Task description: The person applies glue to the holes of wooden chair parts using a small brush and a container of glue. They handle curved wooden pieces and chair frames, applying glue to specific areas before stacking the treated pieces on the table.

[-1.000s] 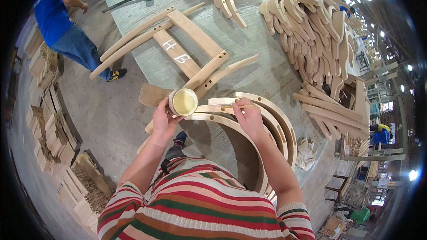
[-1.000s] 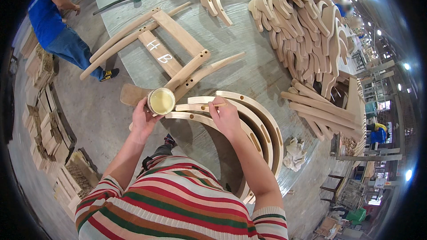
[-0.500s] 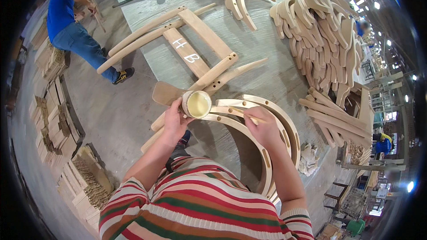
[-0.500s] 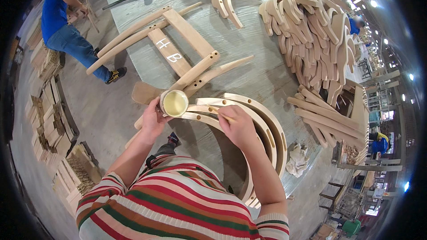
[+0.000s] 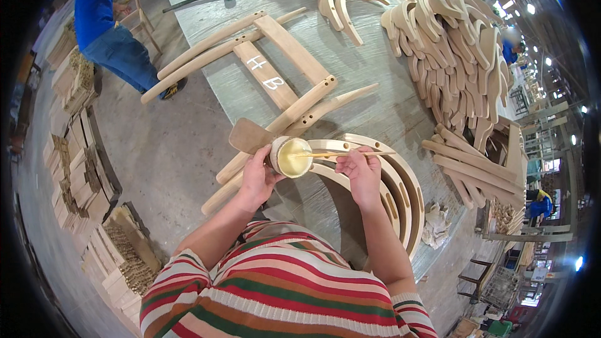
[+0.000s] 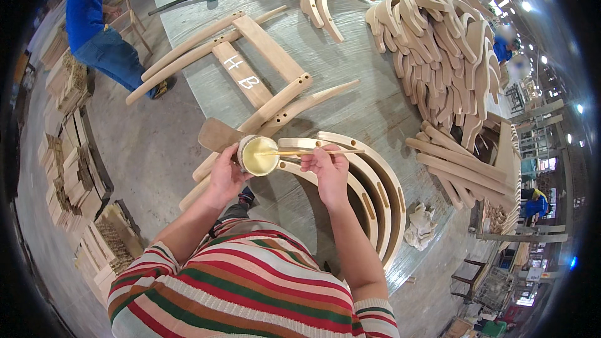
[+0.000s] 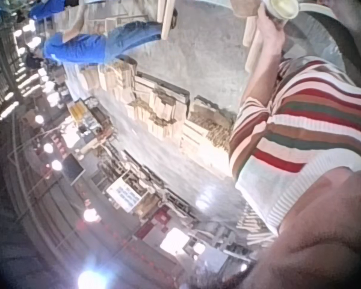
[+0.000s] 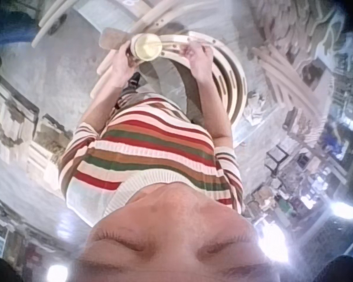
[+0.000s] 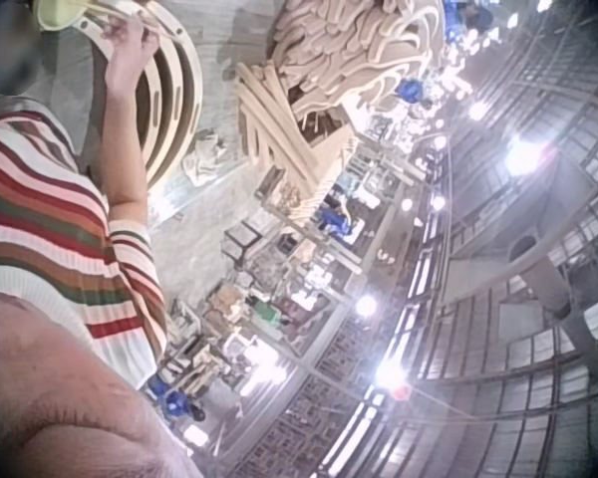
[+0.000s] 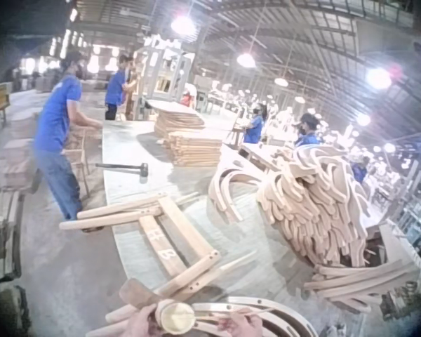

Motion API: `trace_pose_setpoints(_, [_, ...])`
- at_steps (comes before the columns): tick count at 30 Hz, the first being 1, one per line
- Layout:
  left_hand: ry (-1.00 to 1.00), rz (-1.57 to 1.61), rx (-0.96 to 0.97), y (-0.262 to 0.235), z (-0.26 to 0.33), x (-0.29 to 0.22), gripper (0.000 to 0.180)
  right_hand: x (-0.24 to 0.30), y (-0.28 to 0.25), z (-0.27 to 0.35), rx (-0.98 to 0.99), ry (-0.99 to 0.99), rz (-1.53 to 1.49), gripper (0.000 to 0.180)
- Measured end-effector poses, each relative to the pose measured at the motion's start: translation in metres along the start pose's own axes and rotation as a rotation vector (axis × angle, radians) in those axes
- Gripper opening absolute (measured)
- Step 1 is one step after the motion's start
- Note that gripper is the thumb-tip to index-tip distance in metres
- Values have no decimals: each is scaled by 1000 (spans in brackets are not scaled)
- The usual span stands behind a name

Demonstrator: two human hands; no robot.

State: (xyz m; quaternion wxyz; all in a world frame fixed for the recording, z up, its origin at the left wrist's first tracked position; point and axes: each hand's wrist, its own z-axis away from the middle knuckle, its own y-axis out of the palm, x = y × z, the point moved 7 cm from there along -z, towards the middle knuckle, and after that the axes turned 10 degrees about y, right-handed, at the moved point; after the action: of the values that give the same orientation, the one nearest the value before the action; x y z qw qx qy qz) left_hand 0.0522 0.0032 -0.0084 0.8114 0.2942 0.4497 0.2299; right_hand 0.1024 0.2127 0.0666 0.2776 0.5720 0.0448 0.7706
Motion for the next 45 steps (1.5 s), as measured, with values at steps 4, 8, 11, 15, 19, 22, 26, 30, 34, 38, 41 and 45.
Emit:
trace_pose_setpoints(4, [4, 35, -18, -1, 2, -1, 31, -16, -10, 3, 18, 135, -207, 6])
trace_pose_setpoints(8, [16, 86, 3, 7, 4, -2, 31, -31, -13, 9, -47, 191, -280, 9])
trace_pose_setpoints(11, [25, 83, 0, 14, 4, -1, 31, -45, -21, 9, -66, 230, -302, 10])
trace_pose_setpoints(15, [22, 78, -4, 16, 2, 3, 31, -47, -21, 13, -173, 279, -299, 11])
trace_pose_setpoints(19, [15, 79, -22, 8, 0, 6, 31, -16, -28, 15, -125, 85, -274, 10])
trace_pose_setpoints(22, [41, 60, -97, -10, -2, -1, 32, 18, -26, 21, -77, -98, -23, 7])
trace_pose_setpoints(26, [66, 60, -145, -39, -9, -13, 31, 36, -14, 28, -148, -269, 482, 7])
trace_pose_setpoints(30, [117, 49, -225, -55, -6, -27, 33, 28, 10, 26, -63, -436, 950, 9])
trace_pose_setpoints(34, [138, 59, -171, -55, -5, -34, 33, 16, 28, 22, 42, -476, 1130, 10])
trace_pose_setpoints(38, [141, 54, -167, -58, -3, -36, 35, 11, 46, 26, 132, -553, 1270, 10])
trace_pose_setpoints(41, [133, 39, -175, -59, -1, -35, 35, 8, 46, 22, 111, -478, 1274, 11])
trace_pose_setpoints(45, [116, 18, -156, -57, -3, -33, 35, 10, 50, 22, 101, -561, 1311, 13])
